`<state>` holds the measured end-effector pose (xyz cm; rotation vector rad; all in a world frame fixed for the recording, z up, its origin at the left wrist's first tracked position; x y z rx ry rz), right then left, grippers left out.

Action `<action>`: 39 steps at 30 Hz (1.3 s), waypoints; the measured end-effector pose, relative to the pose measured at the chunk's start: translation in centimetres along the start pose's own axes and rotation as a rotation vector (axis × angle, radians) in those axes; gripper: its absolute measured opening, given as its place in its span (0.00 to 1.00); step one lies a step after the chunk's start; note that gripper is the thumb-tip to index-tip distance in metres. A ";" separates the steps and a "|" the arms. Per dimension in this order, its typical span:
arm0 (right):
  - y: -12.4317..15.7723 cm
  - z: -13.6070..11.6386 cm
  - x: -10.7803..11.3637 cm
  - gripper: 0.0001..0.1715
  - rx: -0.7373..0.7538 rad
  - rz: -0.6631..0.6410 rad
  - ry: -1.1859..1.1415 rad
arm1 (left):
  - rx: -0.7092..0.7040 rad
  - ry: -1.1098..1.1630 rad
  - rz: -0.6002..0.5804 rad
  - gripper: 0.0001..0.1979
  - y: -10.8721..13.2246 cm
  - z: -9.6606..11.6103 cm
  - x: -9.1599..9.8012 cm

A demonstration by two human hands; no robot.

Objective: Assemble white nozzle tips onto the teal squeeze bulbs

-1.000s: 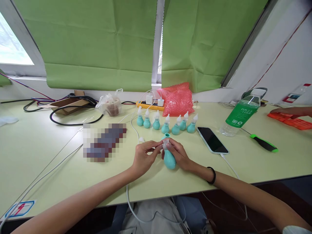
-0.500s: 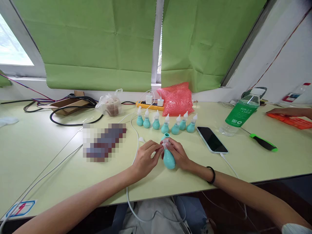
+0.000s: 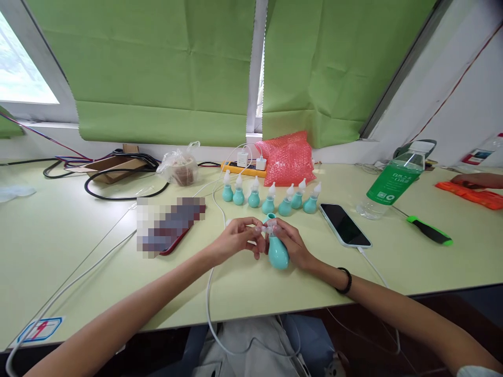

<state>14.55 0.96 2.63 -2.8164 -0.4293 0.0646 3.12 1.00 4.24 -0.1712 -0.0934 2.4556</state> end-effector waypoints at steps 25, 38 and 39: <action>-0.1 -1.3 2.1 0.15 0.394 0.410 0.161 | -0.162 -1.690 0.126 0.08 -0.6 1.1 5.7; 0.3 -1.1 0.9 0.12 0.381 0.221 0.604 | -0.332 -1.278 0.378 0.13 -0.5 1.3 4.5; 0.5 -1.1 0.6 0.12 0.411 0.179 0.667 | -0.376 -1.227 0.393 0.13 -0.1 1.9 4.0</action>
Point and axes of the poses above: each hand's wrist, its own y-axis away from the middle knuckle, its own x-axis out of the back of the hand, z = x × y, the point moved 5 cm from there along -y, towards the middle knuckle, and after that the axes turned 4 degrees about z, right-handed, at the moved point
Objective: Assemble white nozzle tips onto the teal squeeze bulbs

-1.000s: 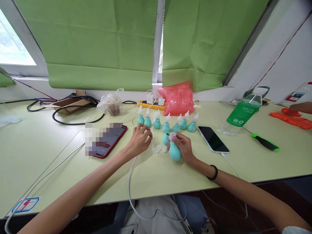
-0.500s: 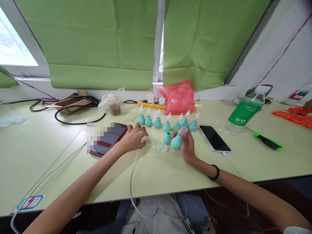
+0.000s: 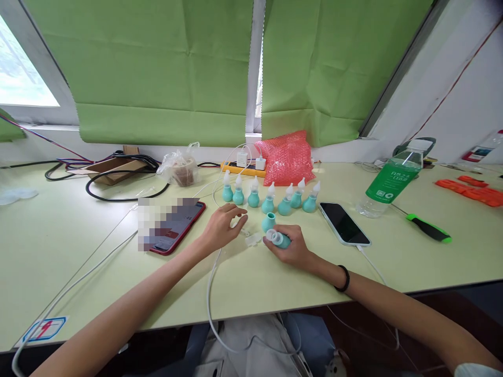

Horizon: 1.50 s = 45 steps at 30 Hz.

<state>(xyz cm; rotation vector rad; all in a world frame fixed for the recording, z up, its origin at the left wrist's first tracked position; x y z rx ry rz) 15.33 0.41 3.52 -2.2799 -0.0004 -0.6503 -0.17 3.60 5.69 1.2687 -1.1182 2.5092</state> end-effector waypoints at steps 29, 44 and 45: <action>-1.1 2.3 2.9 0.07 -0.104 0.283 -0.336 | 0.022 -0.119 -0.064 0.13 0.3 -0.4 -1.5; -1.6 6.2 1.4 0.08 -0.465 0.216 -0.225 | -0.022 0.002 -0.372 0.24 2.1 -0.2 -4.2; -1.6 6.3 1.3 0.08 -0.469 0.206 -0.222 | 0.009 0.009 -0.405 0.24 2.2 -0.1 -4.3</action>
Point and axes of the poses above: each hand's wrist, its own y-axis away from the middle knuckle, its own x-axis out of the back of the hand, z = x × y, the point moved 5 cm from there along -y, towards the middle knuckle, and after that the axes turned 4 degrees about z, right-handed, at the moved point
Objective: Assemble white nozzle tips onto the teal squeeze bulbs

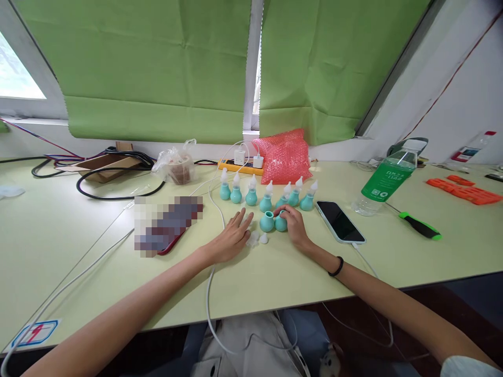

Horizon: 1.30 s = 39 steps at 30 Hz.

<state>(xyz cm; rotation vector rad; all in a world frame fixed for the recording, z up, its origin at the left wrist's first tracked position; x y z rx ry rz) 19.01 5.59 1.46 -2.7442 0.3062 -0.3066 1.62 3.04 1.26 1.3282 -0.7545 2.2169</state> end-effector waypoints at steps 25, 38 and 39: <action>0.3 -1.2 -0.3 0.09 0.159 0.068 0.099 | 0.182 -0.311 0.387 0.33 -7.8 -5.4 10.0; 0.3 -1.1 -0.3 0.10 0.243 0.053 0.166 | 0.072 -0.089 0.604 0.08 -8.9 -7.6 7.5; 0.4 -1.2 -0.3 0.10 0.253 0.054 0.172 | 0.082 -0.074 0.654 0.08 -8.6 -7.5 8.0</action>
Point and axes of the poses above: each hand's wrist, its own y-axis away from the middle knuckle, its own x-axis out of the back of the hand, z = x × y, the point moved 5 cm from there along -y, towards the middle knuckle, and after that the axes turned 4 degrees about z, right-handed, at the moved point
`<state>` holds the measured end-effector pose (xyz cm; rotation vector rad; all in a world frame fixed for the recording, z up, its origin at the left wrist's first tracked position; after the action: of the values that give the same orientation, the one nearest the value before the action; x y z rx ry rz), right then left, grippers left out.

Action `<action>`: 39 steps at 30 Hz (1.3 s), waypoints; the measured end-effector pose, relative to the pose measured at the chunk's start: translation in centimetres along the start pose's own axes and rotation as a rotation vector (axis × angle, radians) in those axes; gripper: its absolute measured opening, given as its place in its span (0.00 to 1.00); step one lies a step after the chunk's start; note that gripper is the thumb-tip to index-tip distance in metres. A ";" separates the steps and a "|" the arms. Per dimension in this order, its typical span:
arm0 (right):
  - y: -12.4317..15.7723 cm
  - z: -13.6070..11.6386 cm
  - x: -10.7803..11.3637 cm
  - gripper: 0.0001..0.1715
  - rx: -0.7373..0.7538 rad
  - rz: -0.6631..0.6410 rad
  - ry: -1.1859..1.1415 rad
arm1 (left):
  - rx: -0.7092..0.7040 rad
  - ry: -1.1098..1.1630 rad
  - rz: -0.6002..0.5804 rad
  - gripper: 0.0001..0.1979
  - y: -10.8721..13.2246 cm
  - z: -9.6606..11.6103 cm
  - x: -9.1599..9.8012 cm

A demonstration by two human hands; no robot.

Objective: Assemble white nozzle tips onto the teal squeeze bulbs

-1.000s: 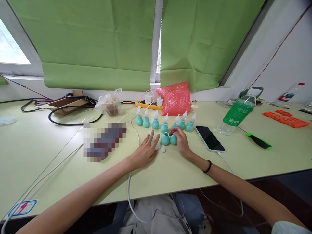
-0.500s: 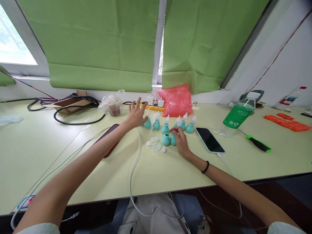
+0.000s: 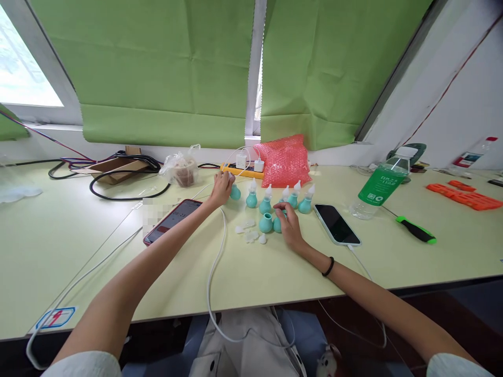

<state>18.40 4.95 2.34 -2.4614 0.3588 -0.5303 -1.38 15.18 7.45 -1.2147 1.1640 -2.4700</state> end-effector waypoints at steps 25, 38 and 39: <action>4.7 -6.0 0.3 0.29 0.732 -0.191 -0.099 | 0.747 1.269 -0.500 0.11 7.6 10.7 2.4; 3.2 -4.4 0.3 0.22 0.372 -0.064 -0.017 | 0.031 0.006 -0.490 0.12 7.6 6.5 1.7; 3.2 -4.6 0.3 0.21 0.377 -0.068 -0.020 | 0.008 -0.023 -0.516 0.13 7.8 6.5 1.4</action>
<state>16.16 0.10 3.93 -2.1176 0.1496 -0.5467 0.99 5.42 5.22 -1.7154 0.9196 -2.7912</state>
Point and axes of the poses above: each hand's wrist, its own y-axis away from the middle knuckle, its own x-axis out of the back of the hand, z = x × y, the point moved 5 cm from there along -y, towards the middle knuckle, and after that the axes turned 4 degrees about z, right-handed, at the moved point
